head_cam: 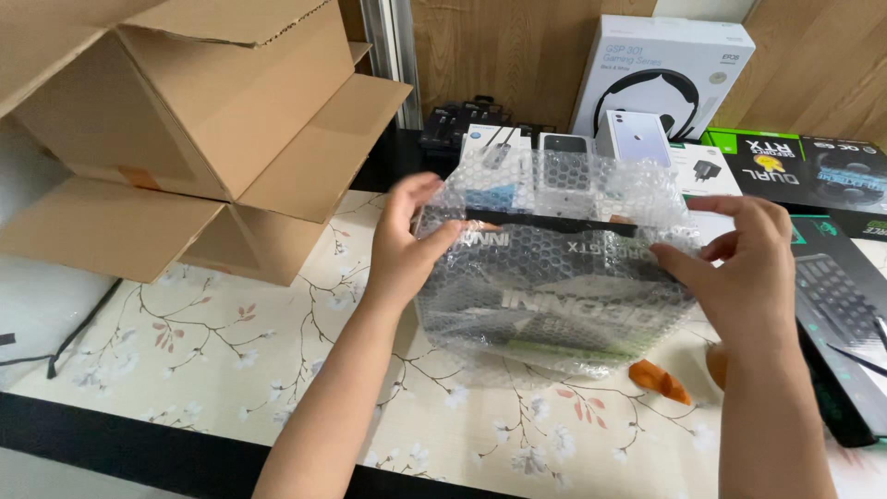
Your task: The person wraps a graphics card box in bubble wrap and secures it with adhesive tape.
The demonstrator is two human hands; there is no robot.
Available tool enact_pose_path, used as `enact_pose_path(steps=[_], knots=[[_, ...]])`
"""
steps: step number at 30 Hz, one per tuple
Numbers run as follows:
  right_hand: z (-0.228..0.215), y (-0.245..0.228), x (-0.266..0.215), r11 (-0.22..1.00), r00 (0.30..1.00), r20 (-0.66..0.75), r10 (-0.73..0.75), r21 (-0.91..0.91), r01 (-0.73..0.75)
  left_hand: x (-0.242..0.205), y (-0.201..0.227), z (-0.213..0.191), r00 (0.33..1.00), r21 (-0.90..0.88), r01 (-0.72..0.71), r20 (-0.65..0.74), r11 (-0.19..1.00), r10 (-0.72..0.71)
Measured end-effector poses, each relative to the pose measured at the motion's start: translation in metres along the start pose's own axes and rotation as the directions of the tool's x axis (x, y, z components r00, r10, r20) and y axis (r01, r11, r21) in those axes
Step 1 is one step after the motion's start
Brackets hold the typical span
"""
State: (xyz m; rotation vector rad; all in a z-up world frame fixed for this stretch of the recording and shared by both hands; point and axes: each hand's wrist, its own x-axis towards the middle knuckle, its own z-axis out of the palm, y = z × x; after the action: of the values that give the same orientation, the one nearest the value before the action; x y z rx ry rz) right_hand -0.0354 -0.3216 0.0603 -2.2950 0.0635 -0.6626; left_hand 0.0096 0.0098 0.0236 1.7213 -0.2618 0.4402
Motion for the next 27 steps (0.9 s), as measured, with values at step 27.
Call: enact_pose_path(steps=[27], knots=[[0.039,0.051,-0.009,0.704,0.751,-0.286,-0.595,0.265,0.659,-0.008,-0.033,0.007,0.977,-0.228,-0.200,-0.117,0.953,0.177]])
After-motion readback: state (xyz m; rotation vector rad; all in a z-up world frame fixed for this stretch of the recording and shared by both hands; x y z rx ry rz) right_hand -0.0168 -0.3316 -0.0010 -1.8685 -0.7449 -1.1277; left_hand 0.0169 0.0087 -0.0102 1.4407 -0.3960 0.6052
